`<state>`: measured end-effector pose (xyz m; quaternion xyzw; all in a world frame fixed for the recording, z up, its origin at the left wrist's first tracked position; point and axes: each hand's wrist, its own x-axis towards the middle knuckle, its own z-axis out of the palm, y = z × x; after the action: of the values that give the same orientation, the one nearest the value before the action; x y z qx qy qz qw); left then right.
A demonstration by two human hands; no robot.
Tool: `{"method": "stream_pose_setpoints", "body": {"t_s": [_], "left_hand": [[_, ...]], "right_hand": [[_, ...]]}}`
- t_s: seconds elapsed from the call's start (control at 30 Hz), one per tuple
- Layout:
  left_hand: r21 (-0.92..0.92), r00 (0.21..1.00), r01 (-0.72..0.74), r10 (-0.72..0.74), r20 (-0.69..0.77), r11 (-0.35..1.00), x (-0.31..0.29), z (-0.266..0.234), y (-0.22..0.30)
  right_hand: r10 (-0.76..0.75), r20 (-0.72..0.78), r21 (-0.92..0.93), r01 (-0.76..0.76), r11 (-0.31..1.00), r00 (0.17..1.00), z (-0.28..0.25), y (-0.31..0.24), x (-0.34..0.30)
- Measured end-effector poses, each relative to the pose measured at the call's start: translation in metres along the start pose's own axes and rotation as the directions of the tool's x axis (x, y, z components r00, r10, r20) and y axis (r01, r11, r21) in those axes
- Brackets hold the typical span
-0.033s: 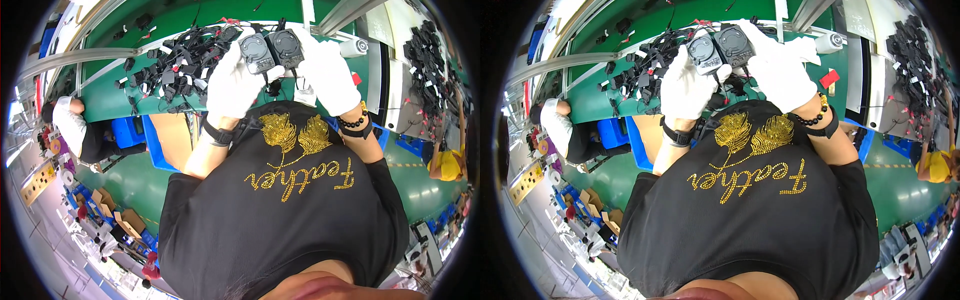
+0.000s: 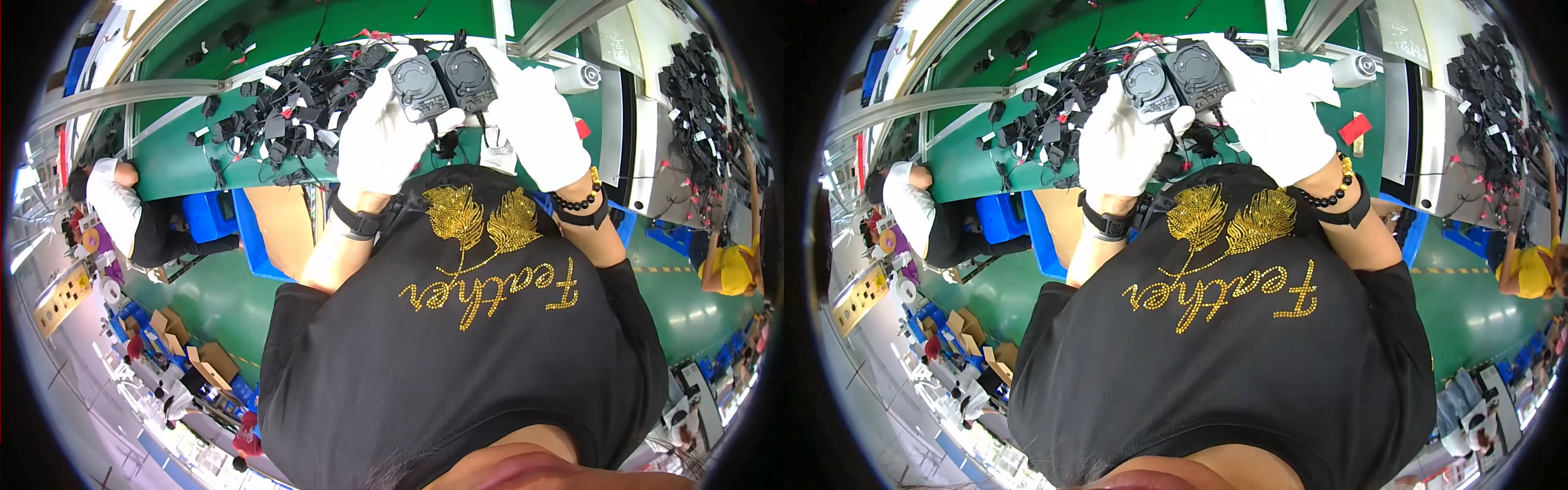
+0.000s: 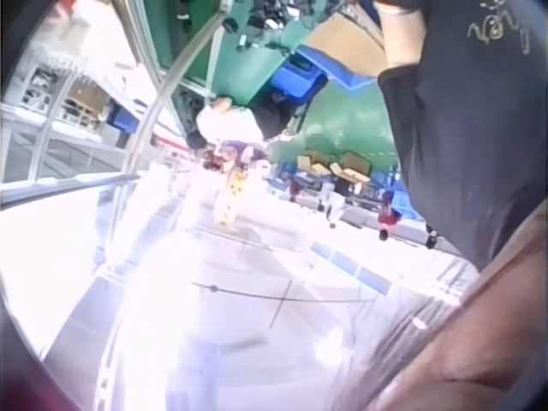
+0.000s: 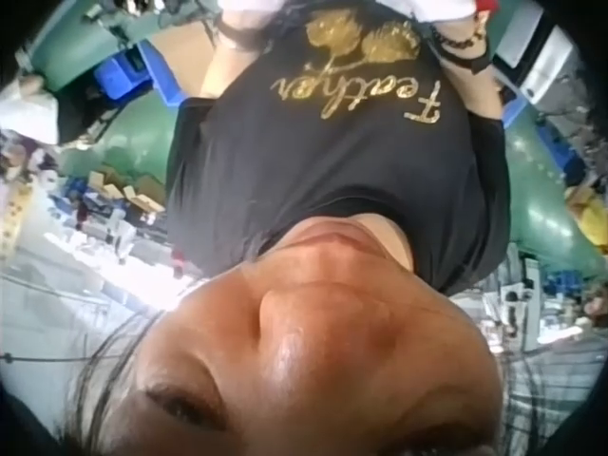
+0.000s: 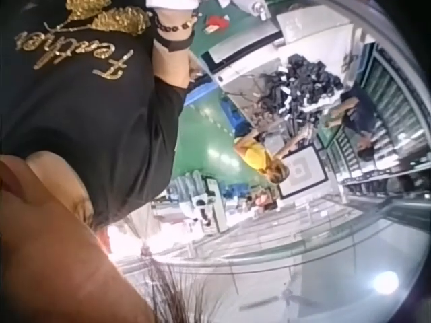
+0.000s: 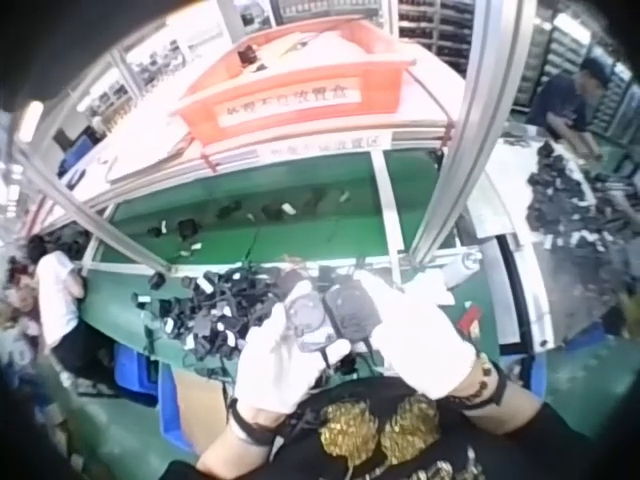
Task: The person picks up two power adapters from a pile, turns them over, and wipes their surfaces with a cloth. They then place the adapters onto a tray and pick up another adapter from the pile to repeat the process.
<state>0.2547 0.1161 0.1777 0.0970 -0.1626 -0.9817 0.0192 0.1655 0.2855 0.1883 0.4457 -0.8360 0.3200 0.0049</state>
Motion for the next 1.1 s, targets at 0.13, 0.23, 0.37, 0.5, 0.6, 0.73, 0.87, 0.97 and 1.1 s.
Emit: {"method": "stream_pose_setpoints", "body": {"t_s": [0.13, 0.23, 0.37, 0.5, 0.6, 0.73, 0.87, 0.97, 1.1], "left_hand": [[0.619, 0.990, -0.031, 0.110, -0.091, 0.785, -0.004, 0.016, -0.001], [0.405, 0.995, -0.055, 0.083, -0.052, 0.913, -0.001, 0.014, -0.003], [0.122, 0.996, -0.068, 0.060, 0.066, 0.990, -0.003, 0.021, -0.009], [0.401, 0.980, -0.200, 0.190, 0.067, 0.894, 0.001, 0.034, -0.027], [0.766, 0.983, -0.176, 0.068, 0.171, 0.618, 0.005, 0.018, -0.015], [0.881, 0.978, -0.154, -0.055, 0.199, 0.447, 0.028, 0.027, 0.030], [0.982, 0.979, -0.162, 0.107, 0.172, -0.099, 0.092, -0.023, 0.086], [0.894, 0.960, -0.017, 0.244, 0.140, -0.447, 0.151, -0.072, 0.133], [0.686, 0.935, 0.020, 0.257, 0.246, -0.728, 0.229, -0.124, 0.170]], "right_hand": [[-0.113, -0.099, 0.033, 0.117, 0.993, 0.989, -0.010, -0.005, 0.002], [0.050, -0.060, 0.259, -0.033, 0.965, 0.997, -0.007, -0.012, 0.000], [0.103, -0.124, 0.427, -0.040, 0.903, 0.987, 0.011, -0.021, 0.003], [0.379, -0.096, 0.526, -0.277, 0.804, 0.920, 0.048, -0.018, 0.003], [0.303, -0.167, 0.546, -0.168, 0.821, 0.938, 0.047, -0.003, 0.002], [0.549, 0.227, 0.967, -0.122, -0.222, 0.804, 0.020, 0.008, 0.017], [0.568, 0.359, 0.878, -0.061, -0.475, 0.741, -0.010, 0.000, 0.025], [0.419, 0.357, 0.818, -0.063, -0.572, 0.835, -0.011, 0.008, 0.017], [0.511, 0.449, 0.809, -0.091, -0.580, 0.733, -0.002, 0.004, 0.013]]}}
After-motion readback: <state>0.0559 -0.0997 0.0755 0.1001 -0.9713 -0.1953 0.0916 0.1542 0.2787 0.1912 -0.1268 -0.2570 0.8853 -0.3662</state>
